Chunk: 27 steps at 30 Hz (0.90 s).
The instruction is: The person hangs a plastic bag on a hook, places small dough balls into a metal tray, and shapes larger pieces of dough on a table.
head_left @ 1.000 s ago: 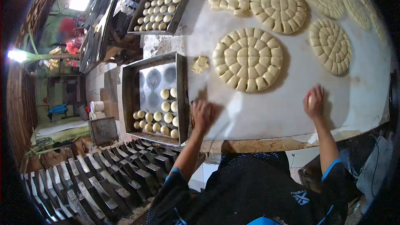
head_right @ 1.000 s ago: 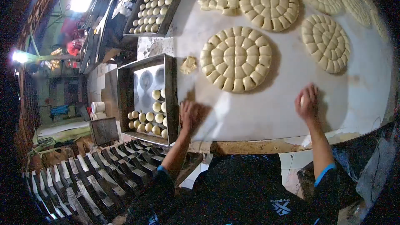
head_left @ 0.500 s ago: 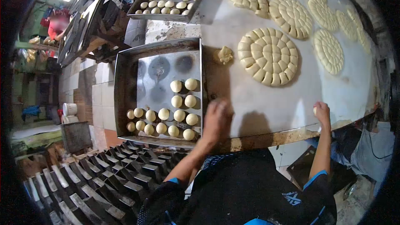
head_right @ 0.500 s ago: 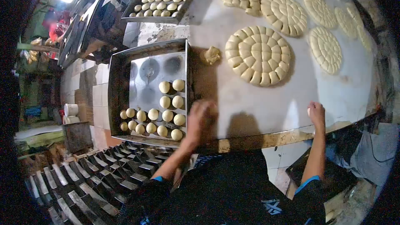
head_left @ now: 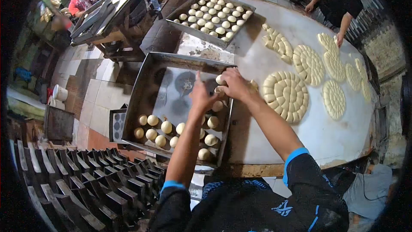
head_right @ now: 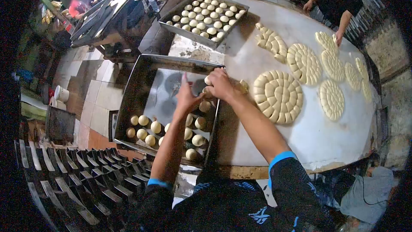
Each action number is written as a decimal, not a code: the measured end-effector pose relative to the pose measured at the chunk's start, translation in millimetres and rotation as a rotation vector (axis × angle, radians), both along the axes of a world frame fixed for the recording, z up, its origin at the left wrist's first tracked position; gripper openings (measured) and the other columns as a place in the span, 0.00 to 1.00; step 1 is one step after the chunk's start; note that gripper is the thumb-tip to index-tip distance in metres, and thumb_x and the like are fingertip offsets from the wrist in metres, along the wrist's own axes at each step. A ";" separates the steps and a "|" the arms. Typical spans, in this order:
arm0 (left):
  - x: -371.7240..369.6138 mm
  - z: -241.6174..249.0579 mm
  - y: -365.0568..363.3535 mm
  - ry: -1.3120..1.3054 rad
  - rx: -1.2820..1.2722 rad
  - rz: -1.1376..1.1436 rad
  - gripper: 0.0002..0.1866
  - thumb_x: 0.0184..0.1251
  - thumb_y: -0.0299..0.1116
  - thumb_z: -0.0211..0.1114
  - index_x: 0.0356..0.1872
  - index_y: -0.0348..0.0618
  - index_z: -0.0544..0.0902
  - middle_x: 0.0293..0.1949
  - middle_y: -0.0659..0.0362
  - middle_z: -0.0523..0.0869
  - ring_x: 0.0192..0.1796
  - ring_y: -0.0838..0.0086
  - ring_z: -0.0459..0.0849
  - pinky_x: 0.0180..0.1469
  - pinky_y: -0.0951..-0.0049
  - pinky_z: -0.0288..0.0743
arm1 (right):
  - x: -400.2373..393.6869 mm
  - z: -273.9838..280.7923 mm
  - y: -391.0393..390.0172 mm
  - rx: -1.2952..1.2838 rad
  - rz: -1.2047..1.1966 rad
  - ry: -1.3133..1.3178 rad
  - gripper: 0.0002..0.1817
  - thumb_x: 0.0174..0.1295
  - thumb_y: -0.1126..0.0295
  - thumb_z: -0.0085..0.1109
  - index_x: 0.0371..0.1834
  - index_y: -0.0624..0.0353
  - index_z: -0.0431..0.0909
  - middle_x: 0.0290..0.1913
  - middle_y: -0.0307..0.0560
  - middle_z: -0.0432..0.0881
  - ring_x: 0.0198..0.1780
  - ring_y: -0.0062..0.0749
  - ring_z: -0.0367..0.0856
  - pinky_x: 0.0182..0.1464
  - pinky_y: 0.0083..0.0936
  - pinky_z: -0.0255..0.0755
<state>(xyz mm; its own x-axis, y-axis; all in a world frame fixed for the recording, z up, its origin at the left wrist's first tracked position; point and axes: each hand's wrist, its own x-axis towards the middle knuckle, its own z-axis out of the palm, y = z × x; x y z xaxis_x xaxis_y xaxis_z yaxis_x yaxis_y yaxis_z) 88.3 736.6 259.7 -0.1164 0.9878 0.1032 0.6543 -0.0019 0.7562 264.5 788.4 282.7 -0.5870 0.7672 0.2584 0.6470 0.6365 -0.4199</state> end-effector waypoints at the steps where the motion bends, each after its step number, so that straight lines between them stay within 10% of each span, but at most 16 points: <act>1: -8.2 10.6 -8.7 -0.025 0.036 0.002 0.54 0.46 0.39 0.77 0.74 0.41 0.53 0.59 0.44 0.77 0.59 0.55 0.78 0.60 0.55 0.70 | 3.5 -1.7 -6.4 0.001 -0.012 0.009 0.15 0.51 0.69 0.68 0.39 0.63 0.78 0.45 0.54 0.80 0.51 0.53 0.77 0.57 0.43 0.71; 6: 22.0 29.1 -18.5 0.048 0.109 0.114 0.27 0.50 0.38 0.74 0.52 0.38 0.78 0.44 0.50 0.80 0.49 0.57 0.81 0.53 0.61 0.76 | 98.1 11.6 -125.7 0.283 -0.379 0.408 0.07 0.51 0.75 0.62 0.34 0.62 0.79 0.35 0.52 0.79 0.40 0.49 0.77 0.48 0.39 0.70; 10: 158.7 43.3 37.1 -0.324 0.021 -0.501 0.26 0.58 0.38 0.72 0.56 0.39 0.77 0.45 0.53 0.81 0.46 0.66 0.82 0.50 0.66 0.78 | 249.6 -30.1 -200.4 0.234 -0.860 0.263 0.04 0.56 0.73 0.59 0.33 0.60 0.79 0.31 0.48 0.76 0.37 0.42 0.76 0.42 0.35 0.69; 12: 233.9 27.9 81.2 -0.724 -0.437 -0.847 0.29 0.63 0.36 0.70 0.63 0.39 0.73 0.46 0.55 0.81 0.45 0.67 0.82 0.49 0.66 0.78 | 317.6 -40.2 -237.2 0.062 -0.989 0.397 0.05 0.57 0.76 0.59 0.36 0.61 0.78 0.33 0.50 0.77 0.35 0.41 0.78 0.36 0.33 0.72; 14: 284.8 -13.1 146.5 -0.757 -0.643 -0.633 0.33 0.66 0.47 0.66 0.67 0.38 0.70 0.57 0.50 0.78 0.54 0.63 0.79 0.59 0.61 0.74 | 379.7 -62.6 -284.4 -0.013 -1.037 0.304 0.05 0.58 0.75 0.58 0.38 0.61 0.77 0.33 0.50 0.77 0.35 0.43 0.78 0.37 0.35 0.73; 16: 307.9 -89.5 239.9 -0.647 -0.301 -0.306 0.33 0.64 0.44 0.69 0.64 0.32 0.71 0.37 0.51 0.86 0.33 0.68 0.84 0.31 0.66 0.79 | 419.8 -96.9 -336.6 -0.092 -1.167 0.275 0.04 0.61 0.73 0.57 0.36 0.60 0.75 0.31 0.49 0.76 0.34 0.41 0.76 0.37 0.33 0.74; 18: 306.8 -125.7 317.1 -0.204 -0.217 0.117 0.26 0.58 0.52 0.70 0.36 0.33 0.85 0.29 0.53 0.85 0.27 0.69 0.82 0.27 0.68 0.76 | 432.1 -118.8 -360.3 -0.188 -1.346 0.847 0.05 0.61 0.76 0.54 0.39 0.61 0.73 0.31 0.49 0.74 0.33 0.43 0.74 0.37 0.37 0.69; 19: 308.5 -123.1 330.5 -0.051 -0.168 -0.022 0.26 0.58 0.53 0.69 0.35 0.33 0.85 0.29 0.53 0.85 0.27 0.70 0.82 0.28 0.68 0.76 | 439.8 -124.4 -365.1 -0.205 -1.400 1.050 0.05 0.61 0.77 0.53 0.40 0.62 0.72 0.31 0.49 0.73 0.33 0.44 0.73 0.37 0.39 0.68; 24: 357.8 -120.4 387.3 0.154 -0.319 -0.014 0.24 0.61 0.50 0.68 0.41 0.35 0.82 0.32 0.54 0.84 0.28 0.70 0.83 0.28 0.67 0.78 | 443.2 -78.4 -327.4 -0.072 -1.207 0.206 0.07 0.55 0.75 0.58 0.33 0.55 0.70 0.29 0.48 0.72 0.34 0.48 0.73 0.39 0.43 0.65; 27: 343.5 -129.2 385.4 -0.064 -0.332 -0.038 0.23 0.62 0.48 0.67 0.45 0.36 0.81 0.33 0.54 0.84 0.29 0.70 0.83 0.28 0.67 0.79 | 440.3 -80.5 -321.2 0.036 -1.272 0.197 0.06 0.54 0.75 0.57 0.32 0.56 0.70 0.29 0.48 0.72 0.34 0.48 0.73 0.41 0.44 0.64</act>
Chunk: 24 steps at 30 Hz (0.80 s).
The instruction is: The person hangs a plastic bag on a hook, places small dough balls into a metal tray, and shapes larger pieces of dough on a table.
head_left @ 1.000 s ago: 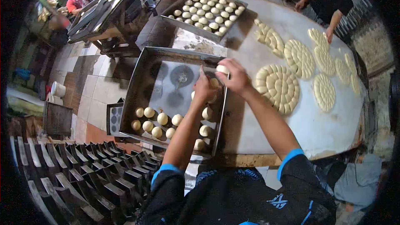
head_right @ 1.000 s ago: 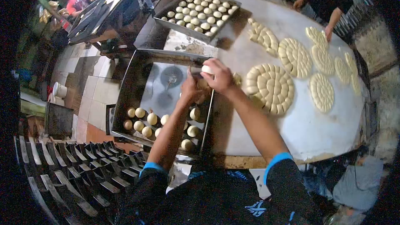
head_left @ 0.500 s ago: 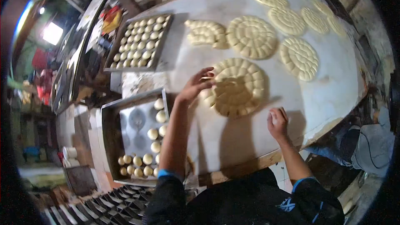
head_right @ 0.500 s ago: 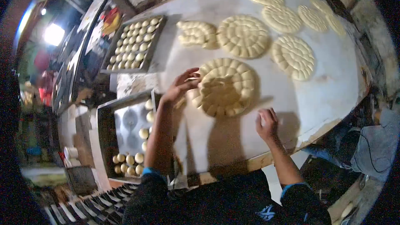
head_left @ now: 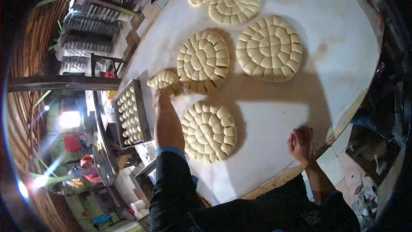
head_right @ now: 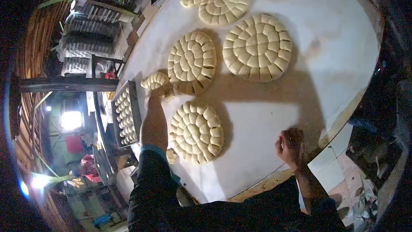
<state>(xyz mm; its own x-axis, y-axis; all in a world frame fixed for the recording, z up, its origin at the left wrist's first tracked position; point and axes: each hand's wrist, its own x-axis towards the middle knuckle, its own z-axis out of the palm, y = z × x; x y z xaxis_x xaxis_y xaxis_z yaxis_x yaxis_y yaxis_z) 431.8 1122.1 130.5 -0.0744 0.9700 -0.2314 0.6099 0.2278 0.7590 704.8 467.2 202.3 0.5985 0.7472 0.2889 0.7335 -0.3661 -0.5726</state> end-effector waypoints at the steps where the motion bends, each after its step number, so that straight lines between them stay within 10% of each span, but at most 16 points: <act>1: -12.0 -1.3 -6.5 -0.072 -0.007 0.018 0.22 0.63 0.47 0.66 0.46 0.37 0.80 0.34 0.54 0.84 0.29 0.70 0.83 0.28 0.66 0.79 | -0.3 0.0 1.1 0.042 -0.003 0.028 0.07 0.53 0.74 0.58 0.32 0.56 0.70 0.29 0.49 0.72 0.35 0.48 0.73 0.41 0.45 0.64; 7: -106.9 -6.9 -104.4 -0.228 -0.010 0.288 0.22 0.66 0.44 0.64 0.54 0.39 0.77 0.37 0.55 0.83 0.30 0.70 0.84 0.28 0.65 0.81 | 3.1 -5.4 -2.2 0.080 0.002 -0.084 0.04 0.55 0.72 0.57 0.30 0.58 0.72 0.30 0.52 0.73 0.37 0.50 0.73 0.43 0.44 0.65; 14: -120.3 108.9 -317.7 -0.754 0.140 0.133 0.25 0.65 0.39 0.69 0.58 0.38 0.73 0.46 0.53 0.82 0.45 0.68 0.83 0.42 0.66 0.81 | -15.0 5.1 -2.3 0.180 0.024 0.253 0.06 0.62 0.70 0.58 0.33 0.62 0.77 0.29 0.48 0.79 0.33 0.36 0.78 0.40 0.36 0.70; 19: -94.1 145.0 -526.9 -1.177 0.114 -0.140 0.13 0.66 0.23 0.66 0.46 0.43 0.70 0.45 0.56 0.80 0.48 0.73 0.81 0.48 0.73 0.80 | -170.3 -2.0 30.3 0.216 0.530 1.085 0.22 0.71 0.55 0.54 0.53 0.66 0.78 0.40 0.46 0.83 0.41 0.29 0.80 0.51 0.27 0.74; 24: -115.3 132.4 -612.4 -1.027 0.319 -0.239 0.25 0.63 0.13 0.61 0.55 0.41 0.58 0.48 0.52 0.73 0.48 0.70 0.80 0.43 0.76 0.80 | -277.1 45.5 18.3 0.484 0.297 0.916 0.17 0.69 0.63 0.58 0.52 0.63 0.69 0.42 0.42 0.82 0.41 0.28 0.81 0.47 0.27 0.77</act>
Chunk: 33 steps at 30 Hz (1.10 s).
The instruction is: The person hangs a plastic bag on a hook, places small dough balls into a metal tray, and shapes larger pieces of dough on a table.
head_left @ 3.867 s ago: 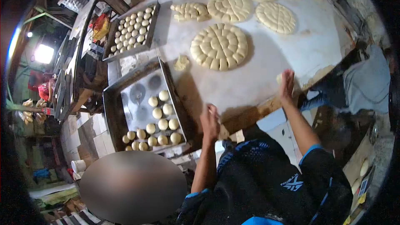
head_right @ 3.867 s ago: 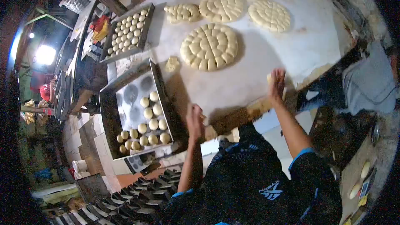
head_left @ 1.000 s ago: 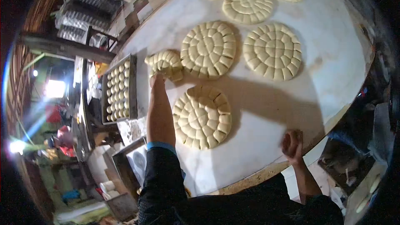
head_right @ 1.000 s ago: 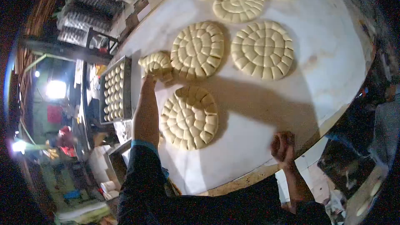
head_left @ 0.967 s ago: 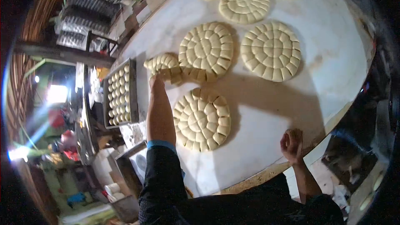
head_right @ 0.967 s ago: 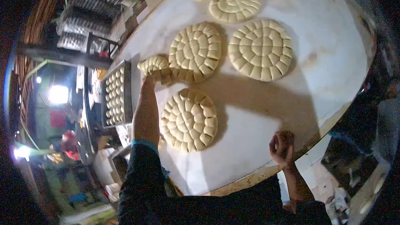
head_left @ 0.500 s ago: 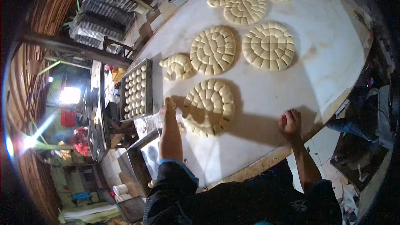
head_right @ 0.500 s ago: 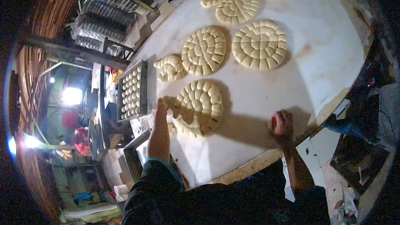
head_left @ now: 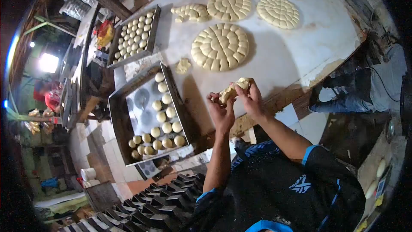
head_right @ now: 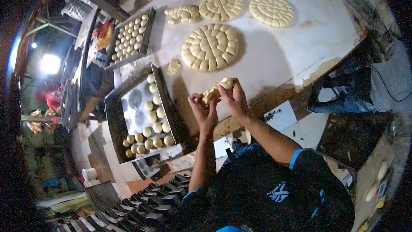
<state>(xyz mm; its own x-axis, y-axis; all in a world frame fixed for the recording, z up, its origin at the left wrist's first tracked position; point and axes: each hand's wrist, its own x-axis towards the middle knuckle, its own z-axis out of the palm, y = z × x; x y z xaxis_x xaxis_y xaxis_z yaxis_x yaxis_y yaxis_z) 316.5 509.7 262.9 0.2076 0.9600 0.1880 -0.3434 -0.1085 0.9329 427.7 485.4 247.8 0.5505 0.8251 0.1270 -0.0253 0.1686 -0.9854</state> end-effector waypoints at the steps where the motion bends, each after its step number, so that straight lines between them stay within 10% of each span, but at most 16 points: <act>1: -15.3 2.2 -2.9 0.088 -0.040 -0.002 0.26 0.63 0.12 0.59 0.56 0.42 0.56 0.48 0.51 0.72 0.48 0.69 0.81 0.44 0.76 0.80 | -2.7 12.6 -7.8 0.016 0.046 0.178 0.17 0.66 0.68 0.62 0.52 0.61 0.67 0.41 0.43 0.82 0.39 0.25 0.81 0.43 0.24 0.78; 7: -54.4 -24.1 -14.6 0.222 -0.162 0.074 0.19 0.70 0.20 0.54 0.57 0.40 0.58 0.50 0.53 0.72 0.46 0.74 0.78 0.46 0.77 0.75 | 38.5 -0.5 -33.3 -0.233 -0.296 0.488 0.23 0.60 0.61 0.68 0.53 0.53 0.66 0.40 0.42 0.80 0.34 0.23 0.76 0.33 0.21 0.71; 11: -59.1 -53.5 -17.3 0.094 -0.268 0.114 0.15 0.69 0.32 0.59 0.51 0.40 0.66 0.46 0.55 0.72 0.45 0.70 0.72 0.51 0.65 0.68 | 148.2 -26.4 -40.9 -0.011 -0.556 0.225 0.16 0.62 0.59 0.62 0.44 0.54 0.71 0.40 0.44 0.75 0.41 0.30 0.73 0.40 0.30 0.67; 12: -61.3 -54.2 -13.1 0.554 0.167 0.067 0.17 0.65 0.34 0.62 0.50 0.41 0.69 0.46 0.54 0.72 0.46 0.64 0.72 0.53 0.60 0.66 | 181.0 -40.0 -51.1 -0.007 -0.553 0.223 0.16 0.62 0.59 0.62 0.44 0.54 0.71 0.40 0.44 0.75 0.41 0.30 0.73 0.40 0.30 0.67; 14: -69.3 -73.3 6.0 1.510 0.844 0.126 0.19 0.54 0.40 0.70 0.45 0.45 0.77 0.48 0.52 0.73 0.52 0.51 0.69 0.55 0.48 0.62 | 229.2 -68.3 -68.4 -0.267 0.028 -0.898 0.11 0.60 0.62 0.59 0.36 0.57 0.72 0.39 0.50 0.72 0.43 0.43 0.70 0.46 0.39 0.64; 17: -46.0 -37.5 69.7 1.414 0.592 0.019 0.21 0.48 0.45 0.74 0.41 0.47 0.80 0.50 0.51 0.75 0.55 0.50 0.69 0.56 0.49 0.62 | 261.6 -25.9 -40.0 -0.170 0.241 -1.321 0.10 0.56 0.65 0.58 0.31 0.59 0.71 0.39 0.54 0.69 0.44 0.53 0.67 0.48 0.46 0.62; 22: 54.1 -52.3 91.8 1.149 0.350 -0.014 0.21 0.52 0.46 0.75 0.37 0.42 0.80 0.45 0.48 0.79 0.51 0.51 0.75 0.57 0.51 0.66 | 226.2 -50.0 55.5 -0.107 0.023 -1.044 0.12 0.49 0.67 0.62 0.28 0.61 0.69 0.38 0.57 0.72 0.47 0.56 0.69 0.51 0.47 0.65; 28: 2.9 -92.5 -1.8 1.031 0.381 -0.273 0.21 0.58 0.39 0.69 0.49 0.37 0.81 0.54 0.44 0.77 0.48 0.45 0.78 0.63 0.52 0.67 | 235.7 -44.1 -22.0 -0.062 0.656 -1.127 0.12 0.47 0.72 0.58 0.35 0.66 0.74 0.40 0.58 0.74 0.53 0.60 0.71 0.66 0.53 0.61; 33: -10.2 -44.6 100.7 1.307 0.550 0.212 0.09 0.51 0.32 0.67 0.34 0.44 0.80 0.35 0.54 0.83 0.40 0.56 0.79 0.46 0.58 0.71 | 290.6 -32.6 72.0 -0.147 0.207 -1.138 0.08 0.52 0.75 0.56 0.33 0.65 0.70 0.40 0.58 0.71 0.50 0.60 0.69 0.63 0.56 0.62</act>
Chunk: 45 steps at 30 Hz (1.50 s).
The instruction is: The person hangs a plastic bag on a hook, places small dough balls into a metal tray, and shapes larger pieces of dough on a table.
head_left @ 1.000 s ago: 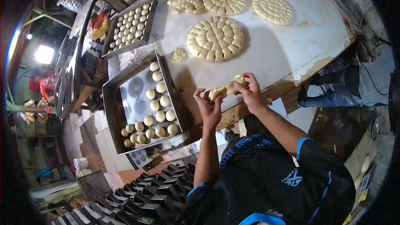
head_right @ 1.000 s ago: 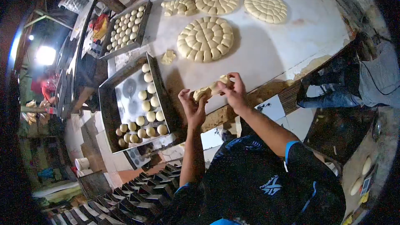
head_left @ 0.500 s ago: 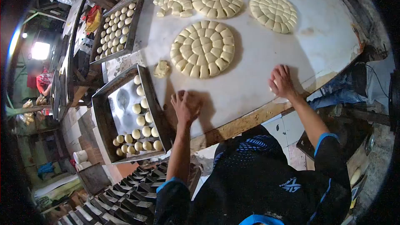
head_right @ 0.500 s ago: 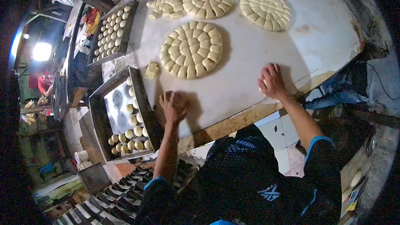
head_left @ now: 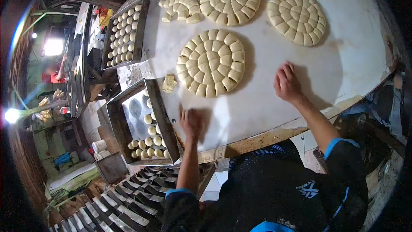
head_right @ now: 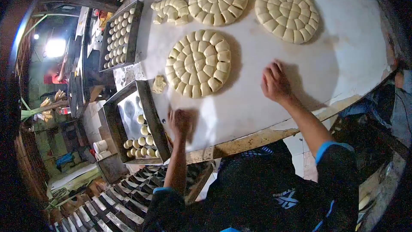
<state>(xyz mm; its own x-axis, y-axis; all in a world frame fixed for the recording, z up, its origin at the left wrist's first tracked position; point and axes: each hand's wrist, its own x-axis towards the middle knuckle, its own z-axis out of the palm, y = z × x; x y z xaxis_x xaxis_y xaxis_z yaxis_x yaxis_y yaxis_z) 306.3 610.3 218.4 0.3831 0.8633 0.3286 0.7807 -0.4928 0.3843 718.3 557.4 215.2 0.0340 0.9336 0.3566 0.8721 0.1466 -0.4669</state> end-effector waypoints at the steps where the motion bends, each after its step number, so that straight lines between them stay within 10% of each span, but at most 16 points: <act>1: 20.1 -5.3 8.8 -0.217 -0.181 0.087 0.08 0.51 0.30 0.65 0.33 0.44 0.80 0.35 0.54 0.82 0.40 0.55 0.78 0.46 0.57 0.70 | -12.2 2.1 18.3 0.039 -0.029 0.052 0.07 0.53 0.75 0.55 0.33 0.65 0.70 0.40 0.58 0.71 0.49 0.59 0.70 0.63 0.55 0.62; 8: 18.1 -43.7 -95.4 0.013 -0.150 -0.184 0.09 0.53 0.27 0.70 0.36 0.47 0.81 0.41 0.56 0.85 0.47 0.59 0.80 0.50 0.61 0.73 | -28.8 -12.3 -39.6 0.009 0.250 0.015 0.05 0.52 0.75 0.54 0.30 0.64 0.70 0.36 0.57 0.72 0.45 0.58 0.73 0.63 0.51 0.65; 13: -23.2 19.4 -16.1 0.186 0.067 0.076 0.06 0.60 0.28 0.64 0.37 0.42 0.81 0.41 0.52 0.84 0.50 0.52 0.80 0.58 0.54 0.69 | 20.2 -14.0 17.8 0.079 -0.013 -0.152 0.05 0.56 0.73 0.55 0.32 0.63 0.71 0.37 0.56 0.73 0.45 0.54 0.71 0.52 0.49 0.66; 19: 51.1 2.9 -4.1 -0.487 -0.283 0.153 0.18 0.44 0.25 0.71 0.40 0.43 0.78 0.38 0.52 0.81 0.45 0.56 0.79 0.49 0.60 0.74 | -60.7 -20.3 35.2 0.043 -0.272 0.088 0.05 0.63 0.73 0.52 0.37 0.63 0.71 0.40 0.55 0.75 0.46 0.53 0.71 0.52 0.45 0.65; 22: 16.1 -24.0 -70.8 -0.322 -0.341 -0.176 0.20 0.64 0.21 0.53 0.58 0.42 0.75 0.50 0.49 0.80 0.58 0.52 0.74 0.61 0.61 0.72 | -69.1 9.2 -15.1 -0.066 -0.046 -0.022 0.03 0.60 0.78 0.54 0.37 0.64 0.73 0.42 0.56 0.76 0.49 0.54 0.72 0.55 0.45 0.66; 26: -64.0 43.4 -58.0 -0.316 -0.749 -0.097 0.25 0.60 0.20 0.61 0.61 0.42 0.74 0.52 0.46 0.80 0.54 0.53 0.79 0.59 0.62 0.75 | -8.3 20.9 -53.6 -0.589 -0.388 -0.003 0.10 0.66 0.68 0.53 0.35 0.65 0.78 0.25 0.52 0.79 0.29 0.38 0.80 0.36 0.32 0.77; 28: -105.8 69.9 -11.0 -0.530 -0.482 0.012 0.23 0.58 0.21 0.65 0.57 0.41 0.77 0.48 0.45 0.81 0.49 0.55 0.82 0.54 0.62 0.77 | -23.1 30.3 -47.1 -0.839 -0.650 0.302 0.10 0.66 0.67 0.52 0.38 0.62 0.80 0.29 0.47 0.80 0.31 0.33 0.80 0.35 0.29 0.80; 32: -194.4 67.0 102.1 -0.472 -0.066 0.321 0.20 0.57 0.26 0.70 0.52 0.40 0.79 0.44 0.47 0.82 0.46 0.55 0.83 0.48 0.62 0.77 | -186.5 60.7 21.1 -0.652 -0.204 0.946 0.14 0.69 0.71 0.50 0.54 0.63 0.74 0.47 0.47 0.78 0.47 0.31 0.80 0.41 0.33 0.86; 37: -251.8 7.9 155.3 -0.108 -0.284 0.297 0.34 0.53 0.37 0.72 0.63 0.44 0.71 0.48 0.51 0.81 0.51 0.53 0.81 0.52 0.53 0.72 | -416.0 137.3 162.2 0.084 0.419 0.227 0.17 0.54 0.72 0.67 0.46 0.62 0.77 0.43 0.53 0.80 0.44 0.43 0.82 0.47 0.33 0.77; 39: -255.5 30.9 146.7 -0.069 -0.388 0.322 0.44 0.51 0.43 0.73 0.69 0.45 0.62 0.51 0.51 0.81 0.53 0.52 0.80 0.55 0.48 0.69 | -476.2 113.1 210.0 0.183 0.542 0.318 0.14 0.54 0.69 0.67 0.42 0.61 0.79 0.44 0.53 0.80 0.46 0.46 0.81 0.49 0.36 0.76; 42: -260.1 54.8 133.4 -0.113 -0.406 0.373 0.45 0.51 0.43 0.74 0.69 0.44 0.62 0.53 0.50 0.80 0.54 0.53 0.80 0.56 0.48 0.69 | -503.3 53.4 243.3 0.081 0.610 -0.033 0.14 0.52 0.68 0.67 0.41 0.61 0.80 0.46 0.54 0.80 0.51 0.50 0.78 0.56 0.40 0.73; 45: -268.3 58.9 118.9 -0.120 -0.288 0.428 0.41 0.50 0.43 0.73 0.66 0.41 0.66 0.52 0.48 0.81 0.54 0.53 0.80 0.56 0.51 0.71 | -480.9 59.7 208.7 0.198 0.582 0.162 0.11 0.50 0.71 0.66 0.37 0.61 0.80 0.44 0.53 0.80 0.52 0.49 0.77 0.57 0.42 0.71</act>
